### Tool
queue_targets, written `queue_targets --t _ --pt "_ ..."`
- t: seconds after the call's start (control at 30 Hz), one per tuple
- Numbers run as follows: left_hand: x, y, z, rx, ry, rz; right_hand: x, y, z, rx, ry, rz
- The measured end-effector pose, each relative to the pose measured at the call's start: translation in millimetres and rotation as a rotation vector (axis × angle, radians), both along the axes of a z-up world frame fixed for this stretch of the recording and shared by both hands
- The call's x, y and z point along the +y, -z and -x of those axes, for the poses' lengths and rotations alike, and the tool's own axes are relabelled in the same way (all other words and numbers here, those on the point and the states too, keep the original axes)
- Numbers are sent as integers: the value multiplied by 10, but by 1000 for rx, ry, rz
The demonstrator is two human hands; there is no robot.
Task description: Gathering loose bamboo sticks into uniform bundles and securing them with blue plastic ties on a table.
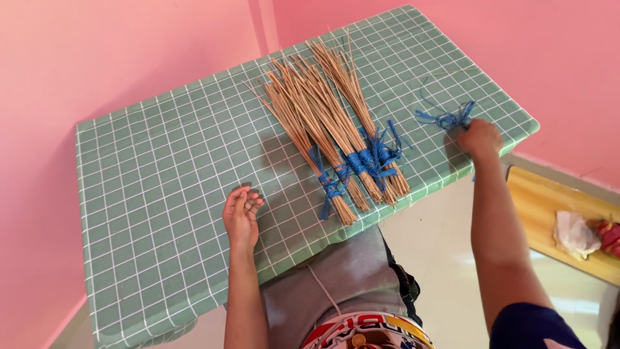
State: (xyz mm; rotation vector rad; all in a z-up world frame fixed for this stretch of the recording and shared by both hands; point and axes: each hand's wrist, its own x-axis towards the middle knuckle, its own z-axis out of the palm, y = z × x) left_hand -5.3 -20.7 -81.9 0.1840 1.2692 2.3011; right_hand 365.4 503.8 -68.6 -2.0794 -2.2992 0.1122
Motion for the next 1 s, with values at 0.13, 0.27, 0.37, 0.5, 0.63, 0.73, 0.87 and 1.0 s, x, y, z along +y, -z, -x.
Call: queue_targets --t 0.13,0.27,0.37,0.5,0.63,0.73,0.87,1.0 --pt "11 -2 2 8 -5 -4 -15 -171 124 -24 -48 -142" --pt "7 -1 2 18 -10 5 -195 -583 432 -13 -244 -465" --pt "6 10 5 21 -10 -1 -418 -1000 833 61 -295 -608" --pt "-28 -157 -61 -28 34 -79 -574 -1184 1172 317 -549 -665" --pt "14 -76 -38 -5 15 -42 -688 -981 1526 318 -564 -286" --pt "10 -43 -32 18 -6 -2 -983 -856 1699 181 -481 -66" --pt "2 -48 -35 19 0 -4 -1474 -1073 1817 82 -392 247" --pt "4 -81 -54 11 9 20 -1282 -796 1830 110 -468 306"
